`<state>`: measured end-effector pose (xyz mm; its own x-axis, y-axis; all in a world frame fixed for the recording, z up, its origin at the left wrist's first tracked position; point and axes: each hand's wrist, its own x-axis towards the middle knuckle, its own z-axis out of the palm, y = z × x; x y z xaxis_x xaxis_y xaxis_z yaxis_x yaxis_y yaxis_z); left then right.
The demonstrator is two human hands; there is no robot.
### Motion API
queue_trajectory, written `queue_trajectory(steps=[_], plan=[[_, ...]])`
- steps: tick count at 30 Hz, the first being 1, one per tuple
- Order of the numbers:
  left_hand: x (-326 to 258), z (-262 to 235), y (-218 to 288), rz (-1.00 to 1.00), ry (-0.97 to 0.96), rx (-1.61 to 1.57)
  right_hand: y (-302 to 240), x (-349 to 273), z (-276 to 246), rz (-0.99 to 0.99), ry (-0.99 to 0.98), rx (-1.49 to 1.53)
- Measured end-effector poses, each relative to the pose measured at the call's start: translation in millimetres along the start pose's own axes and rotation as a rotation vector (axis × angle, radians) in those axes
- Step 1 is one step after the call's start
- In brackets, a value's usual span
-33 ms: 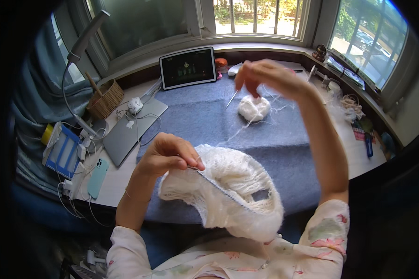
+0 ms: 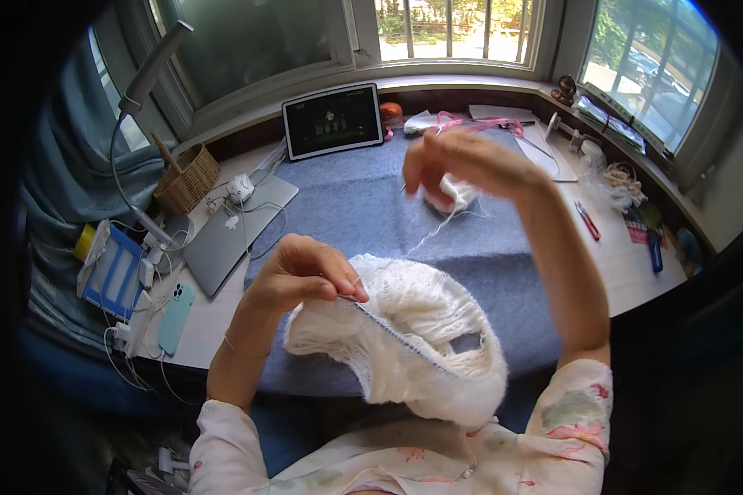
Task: The person knits a white fluffy fabric using circular knitting needles and white yarn. They repeatedly insert the needle into stitches, wrap the yarn, and pull loops through to extend the fabric. The person occasionally adjusts the yarn and repositions the work to continue knitting.
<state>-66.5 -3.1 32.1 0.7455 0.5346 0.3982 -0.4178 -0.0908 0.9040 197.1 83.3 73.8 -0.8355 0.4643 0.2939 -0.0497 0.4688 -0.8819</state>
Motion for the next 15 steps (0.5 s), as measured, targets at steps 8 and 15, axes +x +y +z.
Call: queue_trajectory(steps=[8, 15], plan=[[-1.9, 2.1, -17.3, -0.057, -0.015, 0.008, -7.7, -6.5, 100.6, -0.515, -0.586, 0.823], [8.7, 2.8, -40.1, -0.130, 0.131, -0.001, 3.9, 0.1, 101.9, -0.523, 0.359, 0.542]])
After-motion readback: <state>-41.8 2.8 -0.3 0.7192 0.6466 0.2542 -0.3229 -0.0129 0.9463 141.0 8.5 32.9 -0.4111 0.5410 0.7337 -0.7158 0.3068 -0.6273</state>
